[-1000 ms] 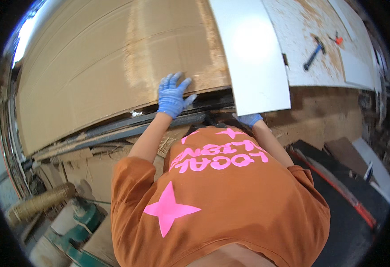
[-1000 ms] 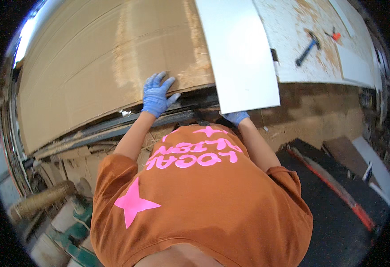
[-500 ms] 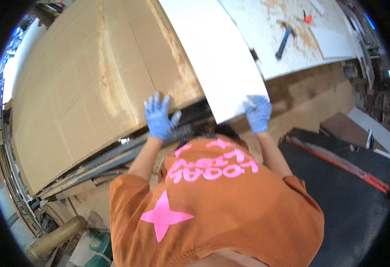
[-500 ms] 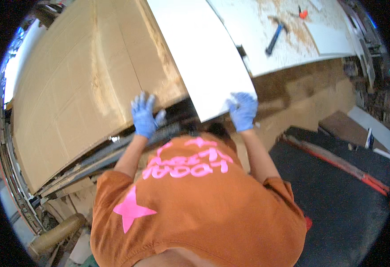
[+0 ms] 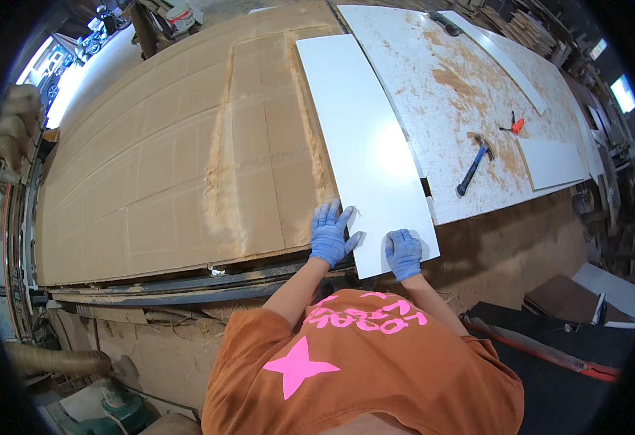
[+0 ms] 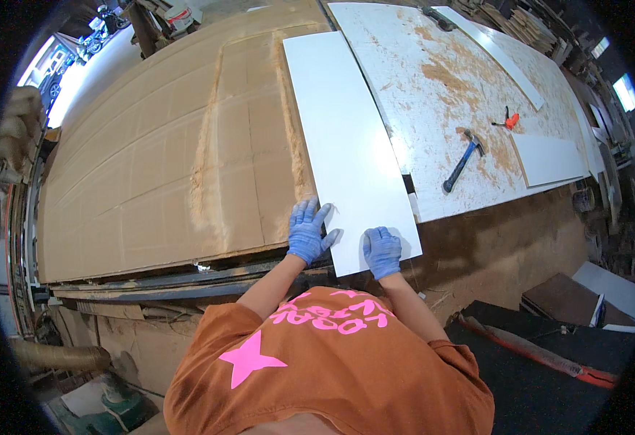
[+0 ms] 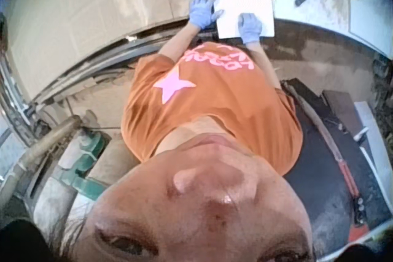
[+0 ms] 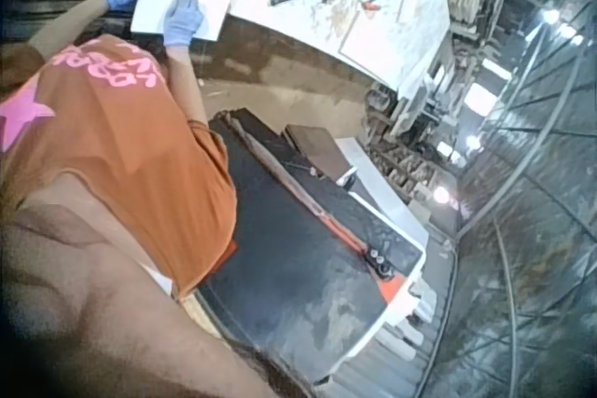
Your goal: The person operates a CNC machine control panel, then removes white rectangular panels from the machine bed. They use a hammer to tap along the edges of the panels and reposition them on the work surface. The person continues to handle and align the panels with both hands.
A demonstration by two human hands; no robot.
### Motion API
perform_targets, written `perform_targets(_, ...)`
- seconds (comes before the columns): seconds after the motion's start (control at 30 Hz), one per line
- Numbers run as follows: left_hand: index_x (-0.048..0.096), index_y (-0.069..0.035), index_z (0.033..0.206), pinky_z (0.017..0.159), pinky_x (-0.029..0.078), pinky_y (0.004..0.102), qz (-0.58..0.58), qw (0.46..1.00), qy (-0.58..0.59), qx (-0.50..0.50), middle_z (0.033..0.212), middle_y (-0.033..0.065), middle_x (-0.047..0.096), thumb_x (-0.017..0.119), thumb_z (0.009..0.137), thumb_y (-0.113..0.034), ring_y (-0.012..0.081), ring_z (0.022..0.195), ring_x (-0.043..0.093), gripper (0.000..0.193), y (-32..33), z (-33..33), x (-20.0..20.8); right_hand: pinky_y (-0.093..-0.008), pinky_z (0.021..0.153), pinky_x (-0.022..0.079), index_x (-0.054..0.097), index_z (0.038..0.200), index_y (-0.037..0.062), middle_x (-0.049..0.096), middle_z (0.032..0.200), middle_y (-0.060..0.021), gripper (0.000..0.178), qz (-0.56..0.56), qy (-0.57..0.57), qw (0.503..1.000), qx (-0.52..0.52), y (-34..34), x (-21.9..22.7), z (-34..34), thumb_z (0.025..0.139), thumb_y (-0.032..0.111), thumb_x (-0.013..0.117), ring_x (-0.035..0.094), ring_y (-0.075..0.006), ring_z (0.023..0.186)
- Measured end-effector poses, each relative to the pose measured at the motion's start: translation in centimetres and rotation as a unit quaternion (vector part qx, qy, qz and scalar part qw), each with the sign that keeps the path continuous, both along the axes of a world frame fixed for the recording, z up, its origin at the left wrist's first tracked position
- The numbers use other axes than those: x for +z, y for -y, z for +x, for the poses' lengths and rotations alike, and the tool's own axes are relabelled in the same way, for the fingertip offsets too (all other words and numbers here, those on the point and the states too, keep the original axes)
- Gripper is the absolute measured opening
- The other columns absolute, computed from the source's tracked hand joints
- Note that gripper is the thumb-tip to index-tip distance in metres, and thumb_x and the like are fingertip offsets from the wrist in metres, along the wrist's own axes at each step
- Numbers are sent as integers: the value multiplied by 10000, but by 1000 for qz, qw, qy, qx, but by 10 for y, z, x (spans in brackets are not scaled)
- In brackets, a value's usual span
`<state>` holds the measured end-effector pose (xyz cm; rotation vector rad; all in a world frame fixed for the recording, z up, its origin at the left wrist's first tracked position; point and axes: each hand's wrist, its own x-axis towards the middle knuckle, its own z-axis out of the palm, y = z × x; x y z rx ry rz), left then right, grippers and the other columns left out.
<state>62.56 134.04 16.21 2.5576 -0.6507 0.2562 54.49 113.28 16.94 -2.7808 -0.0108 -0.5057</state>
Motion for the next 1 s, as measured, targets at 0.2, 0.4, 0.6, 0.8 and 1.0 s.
perform_targets(0.2,513,-222,1350,1130,187,535,32,999,-11,18,1440,183,380,600,779,-594,403,1332,325,687,2,0,0,-414,699,467,618,931,133,637,907,-75,169,24,9,998,49,11,-10,1,782,73,568,619,-277,886)
perform_targets(0.4,510,-234,1346,1123,193,557,59,998,-12,6,1439,200,384,588,788,-611,415,1328,338,678,4,0,-3,-460,759,405,622,904,144,632,896,-72,102,-24,11,997,-73,15,-28,-4,813,144,577,600,-281,860)
perform_targets(0.6,500,-197,1347,1120,192,542,45,999,3,21,1419,235,396,579,828,-562,416,1323,346,639,8,11,-13,-391,763,484,668,1014,82,693,939,-107,194,256,61,962,-78,48,-28,-16,875,198,599,657,-292,830)
perform_targets(0.8,459,-190,1389,1147,140,519,36,993,-59,98,1475,261,298,583,843,-535,434,1375,247,658,41,30,-1,-475,652,427,633,782,153,621,777,-73,186,9,-53,998,-19,39,-14,-12,803,338,624,595,-307,733)
perform_targets(1.0,404,-222,1439,1157,91,527,56,993,-46,95,1492,262,275,553,841,-573,421,1402,215,710,41,34,-7,-454,707,399,589,736,191,573,800,-23,106,50,47,995,76,42,3,-11,758,279,643,572,-252,767)
